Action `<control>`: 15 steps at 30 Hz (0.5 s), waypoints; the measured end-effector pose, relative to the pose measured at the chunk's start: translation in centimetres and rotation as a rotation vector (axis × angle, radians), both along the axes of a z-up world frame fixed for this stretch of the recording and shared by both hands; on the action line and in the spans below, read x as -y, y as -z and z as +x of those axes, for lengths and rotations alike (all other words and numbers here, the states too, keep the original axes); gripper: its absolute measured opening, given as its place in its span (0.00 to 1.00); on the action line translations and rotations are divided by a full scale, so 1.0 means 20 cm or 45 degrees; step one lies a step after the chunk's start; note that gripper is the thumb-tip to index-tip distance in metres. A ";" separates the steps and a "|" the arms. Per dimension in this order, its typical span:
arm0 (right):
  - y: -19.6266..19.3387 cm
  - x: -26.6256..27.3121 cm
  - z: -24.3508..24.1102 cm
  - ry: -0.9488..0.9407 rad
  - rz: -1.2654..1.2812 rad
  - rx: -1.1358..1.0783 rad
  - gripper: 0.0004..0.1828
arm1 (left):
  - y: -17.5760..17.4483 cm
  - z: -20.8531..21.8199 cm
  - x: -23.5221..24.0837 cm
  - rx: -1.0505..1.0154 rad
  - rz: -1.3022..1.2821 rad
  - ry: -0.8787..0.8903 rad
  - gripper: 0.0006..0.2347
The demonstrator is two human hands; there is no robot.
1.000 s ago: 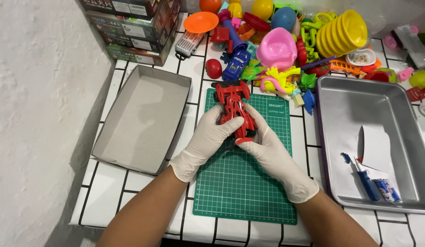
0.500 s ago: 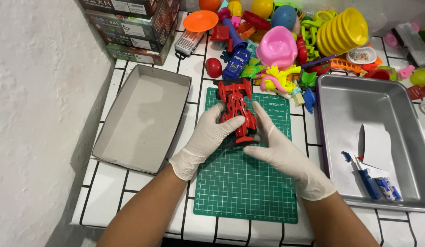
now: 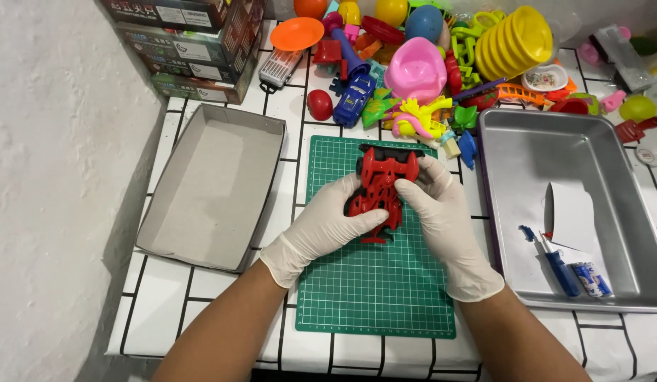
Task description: The person assembles a red toy car on a green cutting mat. They attach small red wheels to the car's axles by hand and then use a blue screwdriver to tighten the screws on the wheels. Finally, they place the assembled car into a gray box.
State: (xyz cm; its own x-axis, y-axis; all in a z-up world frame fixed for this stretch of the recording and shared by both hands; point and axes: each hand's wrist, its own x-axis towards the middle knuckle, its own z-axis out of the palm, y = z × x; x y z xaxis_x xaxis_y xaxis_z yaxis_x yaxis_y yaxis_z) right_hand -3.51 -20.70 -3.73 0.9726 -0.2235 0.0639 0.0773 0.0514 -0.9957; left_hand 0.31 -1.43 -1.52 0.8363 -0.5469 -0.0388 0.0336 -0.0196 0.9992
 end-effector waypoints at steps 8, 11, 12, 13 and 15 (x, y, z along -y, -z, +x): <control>-0.07 -0.06 -0.01 -0.129 0.032 0.059 0.43 | -0.05 -0.03 0.01 -0.011 -0.010 -0.094 0.15; -0.07 -0.06 -0.02 -0.142 0.026 0.079 0.44 | -0.07 -0.03 0.02 -0.005 -0.050 -0.114 0.15; -0.09 -0.06 -0.02 -0.154 0.035 0.091 0.45 | -0.08 -0.03 0.02 -0.004 -0.070 -0.122 0.15; -0.09 -0.06 -0.03 -0.150 0.034 0.091 0.45 | -0.06 -0.03 0.02 -0.003 -0.071 -0.118 0.15; -0.11 -0.06 -0.03 -0.173 0.048 0.104 0.44 | -0.03 -0.04 0.03 0.018 -0.095 -0.131 0.15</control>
